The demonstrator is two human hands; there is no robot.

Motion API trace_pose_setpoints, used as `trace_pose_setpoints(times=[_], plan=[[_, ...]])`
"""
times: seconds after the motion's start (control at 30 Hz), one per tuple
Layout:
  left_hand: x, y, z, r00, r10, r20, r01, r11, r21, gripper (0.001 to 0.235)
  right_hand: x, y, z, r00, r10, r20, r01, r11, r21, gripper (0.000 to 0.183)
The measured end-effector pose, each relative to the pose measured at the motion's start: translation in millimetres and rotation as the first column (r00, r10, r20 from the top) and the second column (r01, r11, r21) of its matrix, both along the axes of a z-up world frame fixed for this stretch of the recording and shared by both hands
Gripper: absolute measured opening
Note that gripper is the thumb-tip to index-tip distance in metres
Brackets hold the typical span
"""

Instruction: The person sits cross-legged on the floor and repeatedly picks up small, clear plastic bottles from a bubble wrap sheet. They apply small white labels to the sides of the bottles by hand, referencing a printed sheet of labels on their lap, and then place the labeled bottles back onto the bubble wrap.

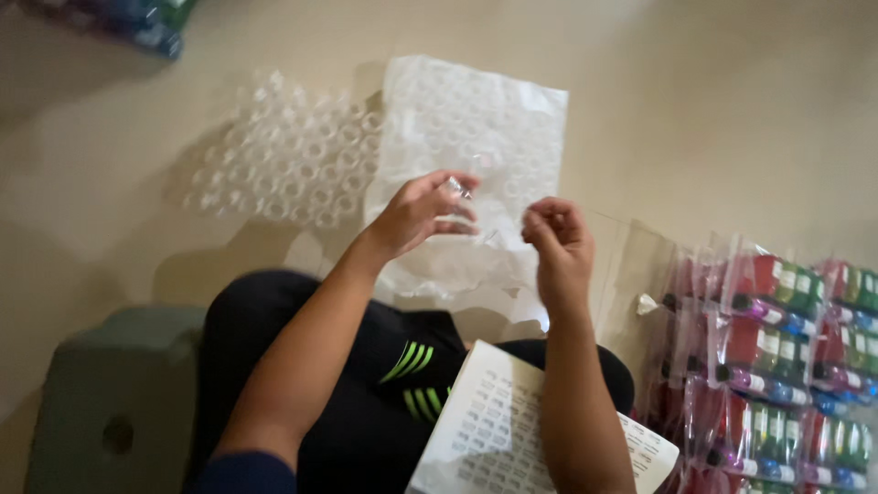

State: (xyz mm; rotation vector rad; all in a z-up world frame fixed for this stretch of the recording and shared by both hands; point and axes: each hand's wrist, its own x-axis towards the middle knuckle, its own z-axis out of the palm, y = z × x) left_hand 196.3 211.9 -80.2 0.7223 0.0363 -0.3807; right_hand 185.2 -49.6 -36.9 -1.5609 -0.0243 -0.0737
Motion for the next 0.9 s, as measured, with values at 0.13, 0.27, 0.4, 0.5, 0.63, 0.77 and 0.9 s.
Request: trace_pose_setpoints(times=[0.13, 0.27, 0.4, 0.5, 0.63, 0.77, 0.9], plan=[[4, -1, -4, 0.998, -0.056, -0.029, 0.059, 0.991, 0.12, 0.038, -2, 6, -2, 1.0, 0.011, -0.009, -0.011, 0.998, 0.055, 0.019], [-1, -1, 4, 0.997, -0.052, -0.059, 0.063, 0.98, 0.188, 0.059, -8, 22, 19, 0.999, 0.044, -0.032, -0.044, 0.999, 0.025, 0.026], [-9, -9, 10, 0.996, -0.064, -0.065, 0.075, 0.982, 0.176, 0.077, -9, 24, 10, 0.996, 0.049, -0.076, -0.047, 0.998, 0.032, 0.027], [-11, -13, 11, 0.999, -0.031, -0.024, 0.034, 0.987, 0.16, 0.068, -8, 27, 4, 0.995, 0.055, -0.079, -0.053, 0.998, 0.034, 0.018], [-14, -10, 15, 0.999, -0.03, 0.018, 0.026, 0.98, 0.197, 0.065, -13, 29, 16, 0.994, 0.05, -0.096, -0.044, 0.997, 0.056, 0.016], [-16, -10, 23, 0.999, -0.036, -0.003, 0.036, 0.991, 0.129, 0.06, -13, 32, 17, 0.995, 0.035, -0.099, -0.028, 0.997, 0.067, 0.012], [-20, -13, 20, 1.0, -0.013, 0.006, 0.011, 0.987, 0.163, 0.057, -14, 34, 22, 0.993, 0.052, -0.101, -0.047, 0.997, 0.057, 0.012]])
